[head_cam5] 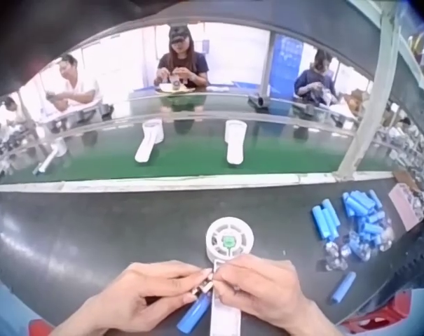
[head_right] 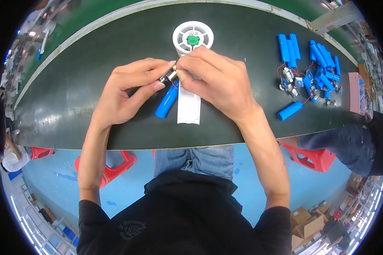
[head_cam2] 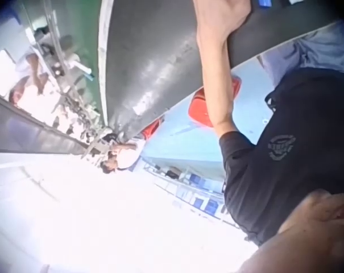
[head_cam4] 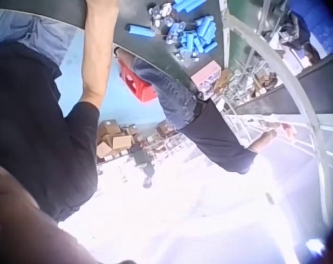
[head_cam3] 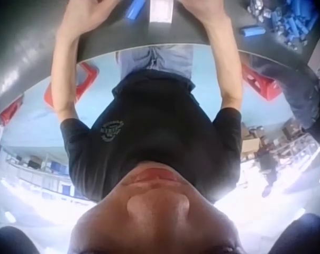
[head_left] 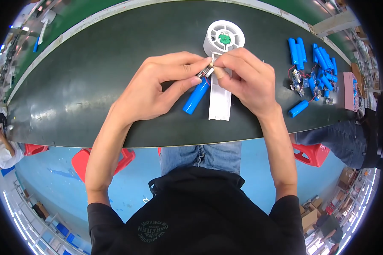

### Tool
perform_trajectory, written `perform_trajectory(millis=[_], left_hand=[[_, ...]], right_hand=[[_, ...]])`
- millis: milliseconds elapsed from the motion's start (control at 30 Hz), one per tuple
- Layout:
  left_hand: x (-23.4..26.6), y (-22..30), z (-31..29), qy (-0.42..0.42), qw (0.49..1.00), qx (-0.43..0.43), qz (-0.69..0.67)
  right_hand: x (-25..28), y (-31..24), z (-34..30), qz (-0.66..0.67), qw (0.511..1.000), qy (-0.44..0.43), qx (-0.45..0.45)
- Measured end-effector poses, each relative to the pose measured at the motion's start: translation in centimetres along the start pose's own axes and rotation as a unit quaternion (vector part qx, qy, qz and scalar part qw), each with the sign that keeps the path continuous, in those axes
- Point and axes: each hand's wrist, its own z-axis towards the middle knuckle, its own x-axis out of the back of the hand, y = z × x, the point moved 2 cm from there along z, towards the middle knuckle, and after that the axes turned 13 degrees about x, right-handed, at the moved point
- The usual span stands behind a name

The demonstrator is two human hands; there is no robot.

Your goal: The person assembles electronic components for a small portable fan by hand, attaching a battery and adhesive tape to a plastic housing on a conveyor belt.

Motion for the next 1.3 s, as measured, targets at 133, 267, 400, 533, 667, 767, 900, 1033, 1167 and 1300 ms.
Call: perform_trajectory(millis=[133,267,400,533,667,767,900,1033,1167,1300], left_hand=[[-0.3,0.0,0.0,0.028,0.998,0.021,-0.053],[-0.5,-0.8,0.0,0.038,0.986,0.049,-0.153],[-0.8,-0.9,0.4,0.023,0.988,0.042,-0.145],[-1.2,-1.2,0.6,0.026,0.988,0.036,-0.147],[-1.0,-0.6,0.6,0.025,0.994,0.041,-0.102],[-1.8,0.1,-0.4,0.053,0.993,0.054,0.094],[-4.3,-0.3,-0.7,0.1,0.976,0.124,0.149],[0.2,-1.5,3.2,0.236,0.945,0.199,0.105],[6.7,-5.7,9.9,0.36,0.895,0.17,0.201],[10.8,-9.5,15.6,0.397,0.861,0.176,0.264]], right_hand=[[0.3,-0.4,0.0,-0.034,0.999,-0.004,-0.011],[1.1,-2.4,-0.8,-0.04,0.988,0.046,-0.14],[2.2,-4.1,-3.5,0.032,0.916,0.033,-0.399],[2.0,-5.6,-4.0,0.208,0.806,-0.015,-0.554],[2.0,-5.2,-3.5,0.27,0.772,-0.06,-0.573],[2.0,-4.3,-4.4,0.283,0.773,-0.054,-0.565],[2.6,-2.6,-3.0,0.276,0.796,-0.043,-0.537],[1.2,3.8,2.1,0.252,0.85,-0.124,-0.446],[-3.8,12.1,8.5,0.207,0.891,-0.137,-0.38],[-9.5,19.6,12.2,0.222,0.9,-0.094,-0.364]])
